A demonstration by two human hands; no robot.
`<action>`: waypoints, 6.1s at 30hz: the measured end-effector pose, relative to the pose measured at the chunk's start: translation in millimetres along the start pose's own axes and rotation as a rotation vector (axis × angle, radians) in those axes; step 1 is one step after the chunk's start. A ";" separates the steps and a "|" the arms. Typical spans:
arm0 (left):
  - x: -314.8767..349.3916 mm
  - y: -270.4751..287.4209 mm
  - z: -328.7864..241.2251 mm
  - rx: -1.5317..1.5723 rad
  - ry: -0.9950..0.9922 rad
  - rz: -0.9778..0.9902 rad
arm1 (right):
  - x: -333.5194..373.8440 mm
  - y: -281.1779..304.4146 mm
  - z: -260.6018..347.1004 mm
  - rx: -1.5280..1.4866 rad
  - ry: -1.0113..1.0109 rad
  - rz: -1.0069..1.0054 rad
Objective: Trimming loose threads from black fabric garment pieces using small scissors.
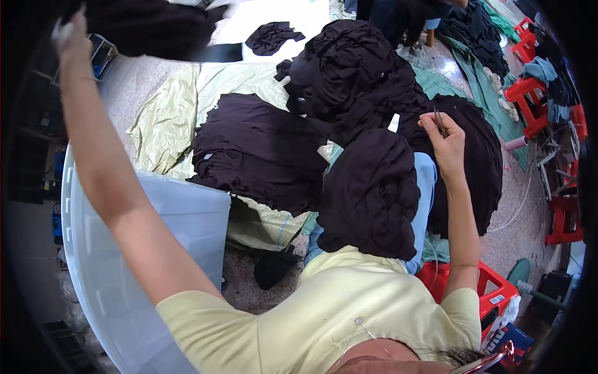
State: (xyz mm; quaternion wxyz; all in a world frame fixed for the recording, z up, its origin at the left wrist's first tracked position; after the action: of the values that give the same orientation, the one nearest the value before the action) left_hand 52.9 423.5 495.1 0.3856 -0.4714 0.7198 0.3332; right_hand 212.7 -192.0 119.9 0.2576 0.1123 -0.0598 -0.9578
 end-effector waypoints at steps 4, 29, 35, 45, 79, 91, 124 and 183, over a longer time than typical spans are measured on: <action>110.8 -18.9 118.9 -0.003 -0.034 0.365 | 13.3 -8.9 -16.4 0.027 -0.056 -0.007; 596.5 -235.0 -252.8 0.344 0.329 1.362 | 141.6 -5.1 -52.1 -0.804 -0.344 -0.239; 641.4 -245.8 -236.3 0.760 0.629 1.091 | 149.9 -9.3 27.5 -0.360 -0.045 -0.006; 497.9 -253.7 -363.9 1.636 1.026 1.362 | 133.5 22.5 24.0 -0.682 0.147 0.209; 525.7 -166.8 -151.0 0.690 0.930 1.559 | 144.7 93.2 113.0 0.426 -0.054 -0.057; 558.0 -281.1 -221.4 0.622 0.305 1.505 | 88.8 100.9 54.0 0.405 -0.098 -0.042; 672.9 -276.8 -180.5 1.128 1.805 1.154 | 147.7 97.4 -104.0 1.021 -0.473 -0.305; 666.5 -301.7 -196.2 1.042 1.543 1.026 | 153.5 24.2 -75.9 0.444 -0.053 -0.335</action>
State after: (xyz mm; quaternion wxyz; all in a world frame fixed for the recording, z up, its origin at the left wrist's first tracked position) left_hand 115.8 -123.5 -25.1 -0.2079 0.0282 0.9360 -0.2826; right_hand 113.6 -294.9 22.4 0.0630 0.1493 -0.2557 -0.9531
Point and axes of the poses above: each hand's wrist, its own x-axis away from the middle knuckle, its own y-axis out of the back of the hand, z = x × y, the point moved 6 cm from there along -x, towards the middle knuckle, and after that the axes turned 11 degrees about z, right-handed, at the moved point
